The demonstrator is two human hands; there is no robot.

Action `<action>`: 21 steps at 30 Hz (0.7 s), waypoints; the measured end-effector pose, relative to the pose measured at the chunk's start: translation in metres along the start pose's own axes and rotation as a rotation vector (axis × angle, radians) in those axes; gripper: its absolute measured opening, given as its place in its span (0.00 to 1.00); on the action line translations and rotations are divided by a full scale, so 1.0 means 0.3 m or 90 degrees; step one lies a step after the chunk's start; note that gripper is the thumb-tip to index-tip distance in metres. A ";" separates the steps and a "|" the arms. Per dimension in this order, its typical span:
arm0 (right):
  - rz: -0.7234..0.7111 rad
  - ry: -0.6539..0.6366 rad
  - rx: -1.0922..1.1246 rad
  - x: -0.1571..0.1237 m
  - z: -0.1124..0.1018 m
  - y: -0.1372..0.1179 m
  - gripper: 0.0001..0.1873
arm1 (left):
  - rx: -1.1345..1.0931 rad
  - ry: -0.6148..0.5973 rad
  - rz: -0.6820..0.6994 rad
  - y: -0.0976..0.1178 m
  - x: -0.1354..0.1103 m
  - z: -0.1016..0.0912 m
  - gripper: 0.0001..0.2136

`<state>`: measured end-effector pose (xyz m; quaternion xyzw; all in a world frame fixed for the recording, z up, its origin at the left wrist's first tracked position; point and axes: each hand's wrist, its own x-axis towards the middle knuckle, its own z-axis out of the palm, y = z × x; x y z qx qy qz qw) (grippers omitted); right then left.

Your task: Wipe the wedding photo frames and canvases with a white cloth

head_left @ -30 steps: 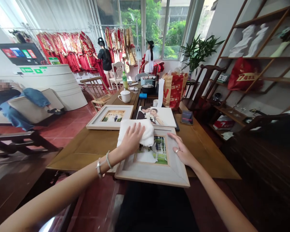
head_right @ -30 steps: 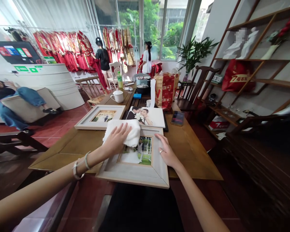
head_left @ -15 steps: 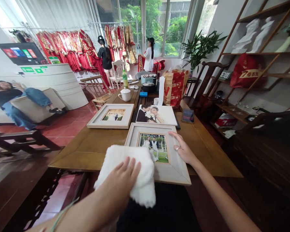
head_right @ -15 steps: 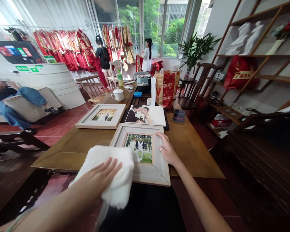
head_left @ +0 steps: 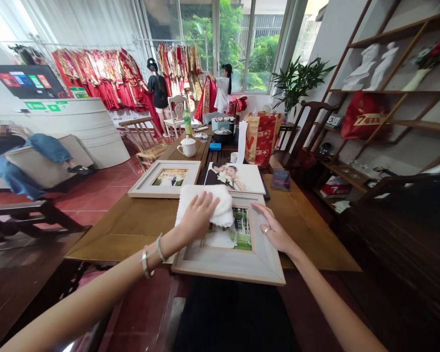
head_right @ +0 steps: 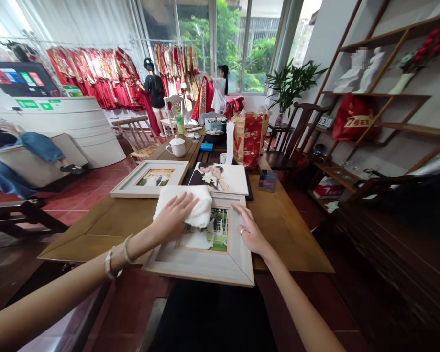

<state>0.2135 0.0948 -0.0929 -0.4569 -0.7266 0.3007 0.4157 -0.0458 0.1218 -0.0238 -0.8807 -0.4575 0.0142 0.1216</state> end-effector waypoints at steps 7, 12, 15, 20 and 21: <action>-0.002 0.013 0.002 0.004 0.002 0.012 0.37 | 0.023 -0.017 -0.010 0.003 0.093 -0.011 0.30; 0.015 0.033 0.008 0.004 0.007 0.010 0.36 | -0.002 -0.105 0.042 0.112 -0.061 -0.085 0.25; 0.020 0.039 0.000 0.003 0.008 0.012 0.35 | -0.026 -0.176 0.090 0.192 -0.220 -0.131 0.26; 0.010 0.040 -0.004 0.000 0.008 0.010 0.35 | -0.081 -0.242 0.151 0.261 -0.338 -0.162 0.32; 0.008 0.042 -0.004 -0.001 0.008 0.008 0.35 | -0.079 -0.240 0.131 0.259 -0.321 -0.155 0.33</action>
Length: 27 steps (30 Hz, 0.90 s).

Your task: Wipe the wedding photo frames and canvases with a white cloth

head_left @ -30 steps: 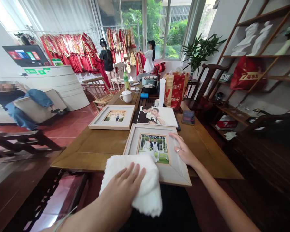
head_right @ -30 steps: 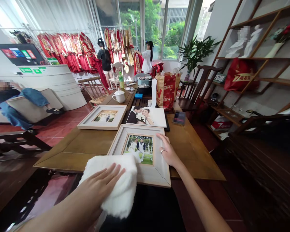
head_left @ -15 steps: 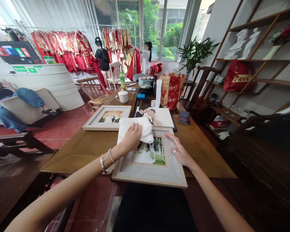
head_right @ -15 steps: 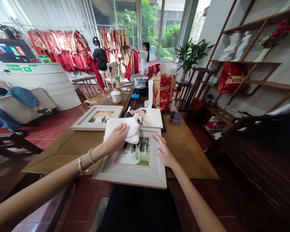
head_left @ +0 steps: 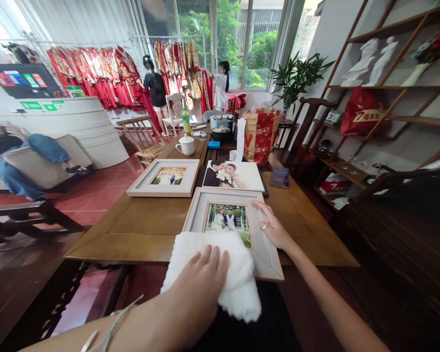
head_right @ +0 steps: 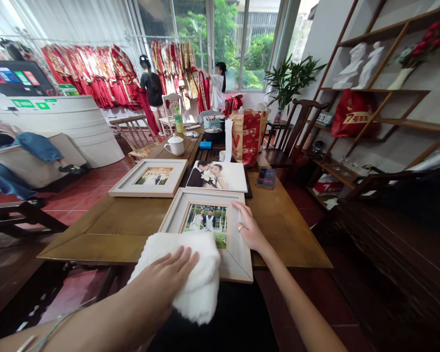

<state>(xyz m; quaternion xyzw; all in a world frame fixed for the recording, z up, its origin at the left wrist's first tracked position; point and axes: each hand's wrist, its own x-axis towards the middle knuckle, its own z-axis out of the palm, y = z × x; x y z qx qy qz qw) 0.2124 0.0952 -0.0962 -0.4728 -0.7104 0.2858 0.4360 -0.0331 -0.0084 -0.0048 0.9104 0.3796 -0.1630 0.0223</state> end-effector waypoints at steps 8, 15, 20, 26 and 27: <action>-0.016 -0.021 0.001 -0.003 -0.005 0.005 0.37 | 0.086 0.216 -0.138 -0.241 0.302 -0.014 0.32; -0.022 -0.018 -0.004 -0.001 -0.005 0.011 0.37 | 0.080 0.167 -0.078 -0.256 0.348 -0.063 0.30; -0.028 -0.003 0.003 -0.005 -0.002 -0.004 0.36 | 0.014 0.014 0.079 -0.052 0.112 -0.081 0.33; -0.021 -0.009 -0.004 -0.007 -0.003 -0.009 0.35 | -0.007 0.059 0.083 0.059 0.010 -0.036 0.32; -0.022 -0.009 -0.005 -0.007 -0.003 -0.009 0.35 | 0.014 0.091 0.052 0.045 0.039 -0.020 0.31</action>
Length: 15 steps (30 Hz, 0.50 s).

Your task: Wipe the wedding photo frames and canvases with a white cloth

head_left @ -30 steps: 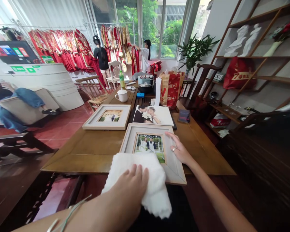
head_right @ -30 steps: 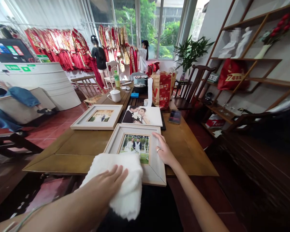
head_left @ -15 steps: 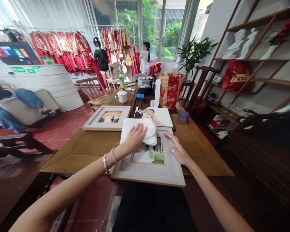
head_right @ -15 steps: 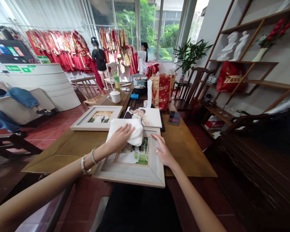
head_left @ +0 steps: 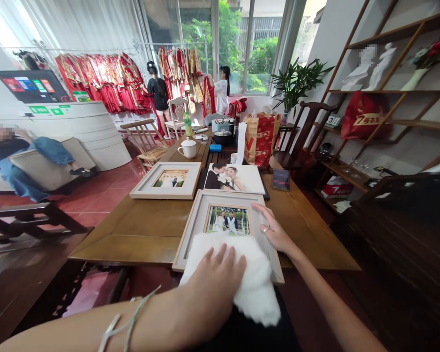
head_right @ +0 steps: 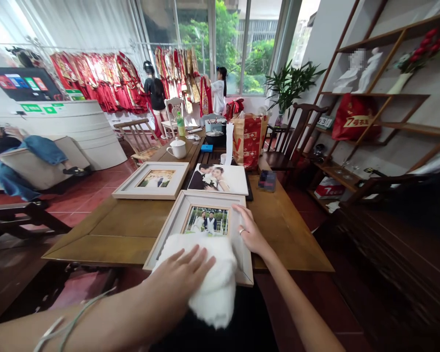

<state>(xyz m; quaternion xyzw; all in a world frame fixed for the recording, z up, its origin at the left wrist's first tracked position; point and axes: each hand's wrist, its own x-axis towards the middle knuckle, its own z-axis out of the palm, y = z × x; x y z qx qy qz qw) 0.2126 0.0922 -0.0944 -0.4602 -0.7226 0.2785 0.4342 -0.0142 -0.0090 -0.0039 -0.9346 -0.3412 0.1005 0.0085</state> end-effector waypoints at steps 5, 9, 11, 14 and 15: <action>-0.004 -0.002 0.006 0.001 -0.003 0.002 0.36 | 0.088 0.078 -0.127 -0.152 0.204 0.046 0.26; -0.002 -0.005 0.008 0.004 -0.004 0.008 0.37 | 0.100 0.127 -0.131 -0.276 0.337 0.011 0.28; -0.002 -0.006 0.008 0.004 -0.002 0.012 0.38 | 0.103 0.139 -0.114 -0.319 0.372 0.001 0.31; 0.003 0.002 0.009 0.004 0.002 0.019 0.37 | 0.089 0.123 -0.078 -0.339 0.381 0.002 0.35; 0.006 0.006 0.007 0.004 0.003 0.021 0.37 | 0.073 0.101 -0.057 -0.330 0.371 0.003 0.35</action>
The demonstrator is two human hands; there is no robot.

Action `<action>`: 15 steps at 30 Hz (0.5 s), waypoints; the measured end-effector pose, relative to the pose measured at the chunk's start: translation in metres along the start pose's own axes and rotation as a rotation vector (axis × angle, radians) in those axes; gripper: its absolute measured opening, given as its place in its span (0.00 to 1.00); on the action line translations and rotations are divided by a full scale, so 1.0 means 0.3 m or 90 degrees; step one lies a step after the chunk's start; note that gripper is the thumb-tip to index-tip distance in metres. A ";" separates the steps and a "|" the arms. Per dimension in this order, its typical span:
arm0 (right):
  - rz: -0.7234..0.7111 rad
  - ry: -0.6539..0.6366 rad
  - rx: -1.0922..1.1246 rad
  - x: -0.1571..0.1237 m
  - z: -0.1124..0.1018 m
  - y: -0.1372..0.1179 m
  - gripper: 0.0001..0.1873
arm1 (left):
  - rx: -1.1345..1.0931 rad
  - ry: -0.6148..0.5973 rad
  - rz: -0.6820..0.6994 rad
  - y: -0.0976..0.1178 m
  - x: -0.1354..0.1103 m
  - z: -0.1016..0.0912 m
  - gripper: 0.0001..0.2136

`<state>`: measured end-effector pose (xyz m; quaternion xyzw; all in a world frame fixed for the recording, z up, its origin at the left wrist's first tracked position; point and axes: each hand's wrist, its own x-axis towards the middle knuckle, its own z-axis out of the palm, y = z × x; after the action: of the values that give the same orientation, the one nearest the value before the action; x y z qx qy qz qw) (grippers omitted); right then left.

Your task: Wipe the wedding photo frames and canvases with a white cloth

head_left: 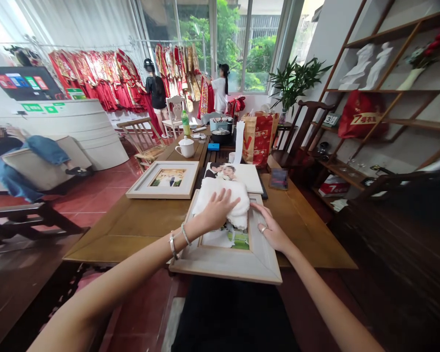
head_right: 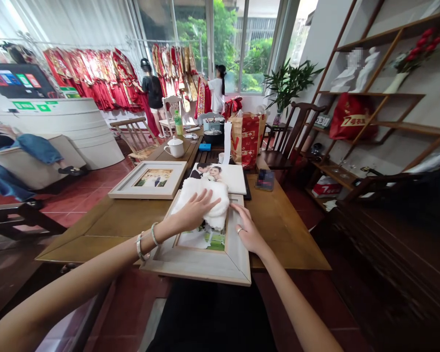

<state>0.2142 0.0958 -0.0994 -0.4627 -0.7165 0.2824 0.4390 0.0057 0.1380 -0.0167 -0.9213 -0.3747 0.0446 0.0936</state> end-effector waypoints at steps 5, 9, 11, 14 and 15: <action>-0.010 0.005 0.000 -0.002 0.001 -0.004 0.36 | -0.102 -0.096 0.064 0.135 -0.158 -0.064 0.33; -0.014 0.007 0.009 -0.002 0.001 -0.011 0.35 | -0.165 -0.102 0.129 0.262 -0.302 -0.124 0.35; -0.006 0.013 0.016 -0.001 0.001 -0.008 0.32 | -0.173 -0.090 0.137 0.292 -0.328 -0.124 0.38; 0.004 0.021 0.030 0.001 0.001 0.004 0.26 | -0.159 -0.056 0.123 0.285 -0.289 -0.083 0.39; 0.006 0.021 0.038 0.001 0.001 0.009 0.24 | -0.150 -0.044 0.115 0.272 -0.260 -0.063 0.40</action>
<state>0.2151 0.0973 -0.1016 -0.4575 -0.6981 0.2982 0.4630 0.0086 0.0237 -0.0140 -0.9538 -0.2961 0.0402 -0.0321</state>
